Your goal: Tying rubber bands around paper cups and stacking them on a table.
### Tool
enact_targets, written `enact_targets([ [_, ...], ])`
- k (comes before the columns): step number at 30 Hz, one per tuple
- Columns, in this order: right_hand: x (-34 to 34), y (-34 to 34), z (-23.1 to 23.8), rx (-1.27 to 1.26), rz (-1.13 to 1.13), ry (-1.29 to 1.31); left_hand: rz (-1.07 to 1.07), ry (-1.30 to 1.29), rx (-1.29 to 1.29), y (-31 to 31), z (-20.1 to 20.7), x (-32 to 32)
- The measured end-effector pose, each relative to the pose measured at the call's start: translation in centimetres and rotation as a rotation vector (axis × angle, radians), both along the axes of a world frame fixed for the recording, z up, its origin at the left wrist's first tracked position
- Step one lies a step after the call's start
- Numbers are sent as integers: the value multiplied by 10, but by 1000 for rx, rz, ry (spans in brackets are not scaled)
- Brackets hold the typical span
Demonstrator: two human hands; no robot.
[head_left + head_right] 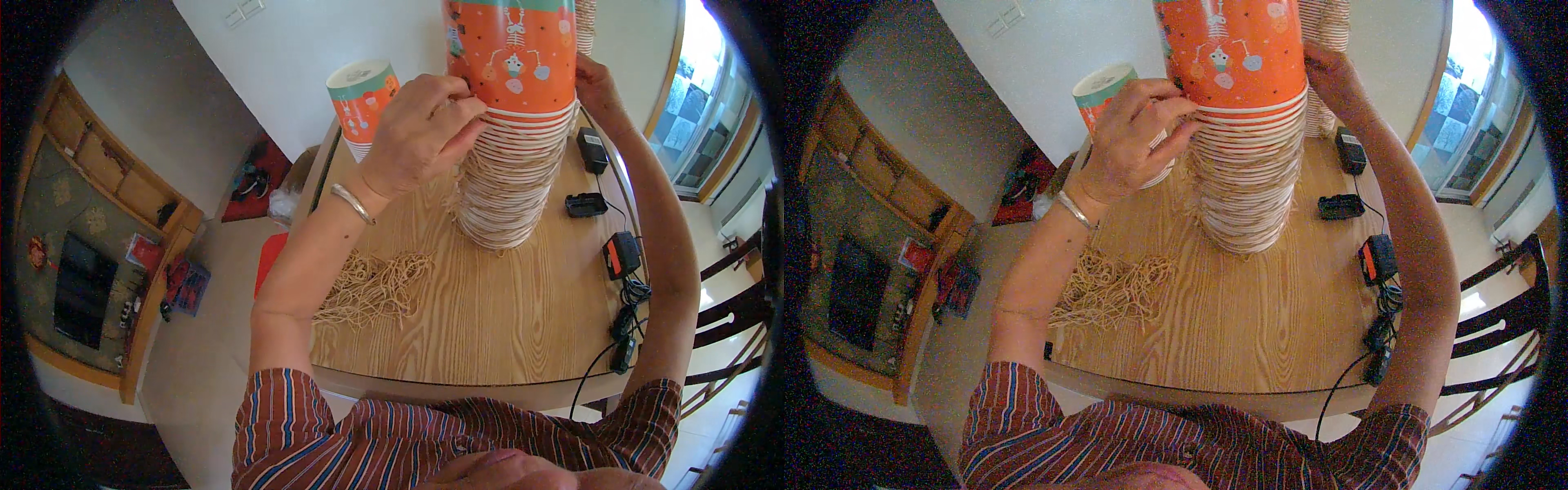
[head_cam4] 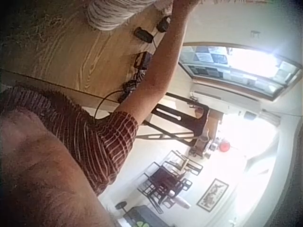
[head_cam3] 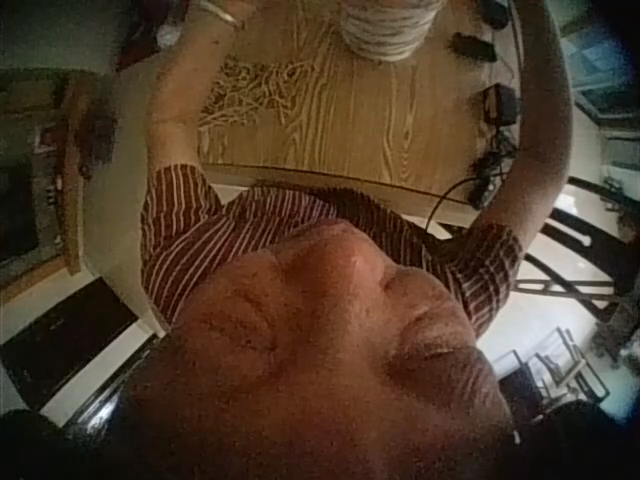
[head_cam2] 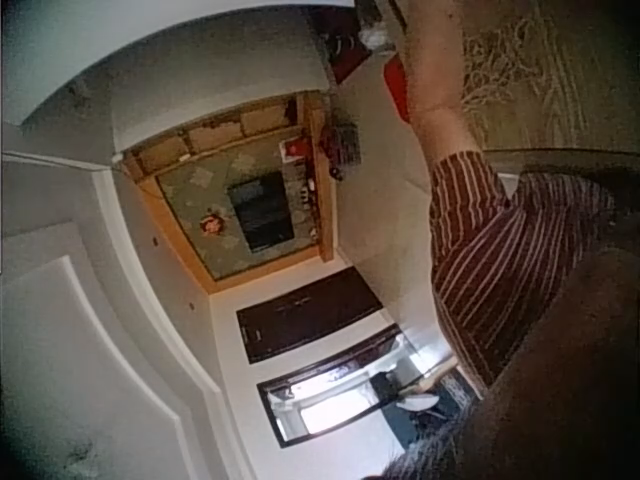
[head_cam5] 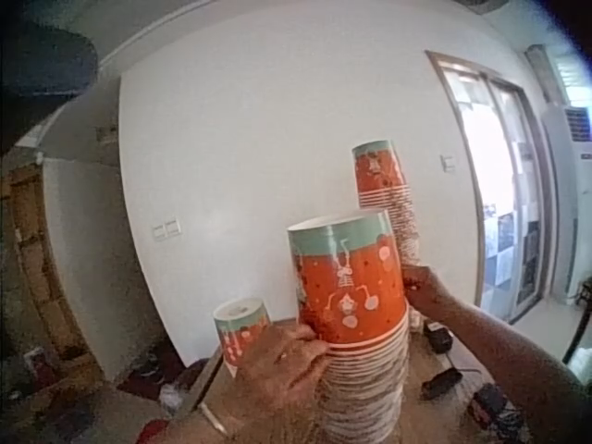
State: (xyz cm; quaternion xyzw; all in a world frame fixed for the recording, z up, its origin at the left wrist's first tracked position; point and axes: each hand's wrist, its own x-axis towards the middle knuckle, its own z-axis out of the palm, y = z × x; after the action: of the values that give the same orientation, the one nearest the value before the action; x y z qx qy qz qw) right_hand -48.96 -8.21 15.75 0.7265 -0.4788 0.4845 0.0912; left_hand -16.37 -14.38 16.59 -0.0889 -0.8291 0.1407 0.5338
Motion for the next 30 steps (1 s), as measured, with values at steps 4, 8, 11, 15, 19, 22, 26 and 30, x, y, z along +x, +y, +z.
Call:
enact_targets([
  [4,-2,-1,1,82,42,-54,0,-2,7,0,0,-2],
  [8,-5,-1,0,67,-4,-37,2,12,13,-1,1,-5],
  [11,-7,-5,-3,72,22,-55,-8,21,17,-1,2,-6],
  [15,-4,-4,-3,77,27,-113,-12,33,-15,-2,3,-6],
  [19,8,8,2,57,-118,-15,1,18,15,0,2,-4],
  [22,9,16,-5,-49,-162,-8,-8,27,38,1,3,-7],
  [26,39,48,-7,-203,-315,-266,-18,1,164,2,0,-8],
  [30,114,86,9,-368,-229,160,-81,-2,293,5,1,0],
])
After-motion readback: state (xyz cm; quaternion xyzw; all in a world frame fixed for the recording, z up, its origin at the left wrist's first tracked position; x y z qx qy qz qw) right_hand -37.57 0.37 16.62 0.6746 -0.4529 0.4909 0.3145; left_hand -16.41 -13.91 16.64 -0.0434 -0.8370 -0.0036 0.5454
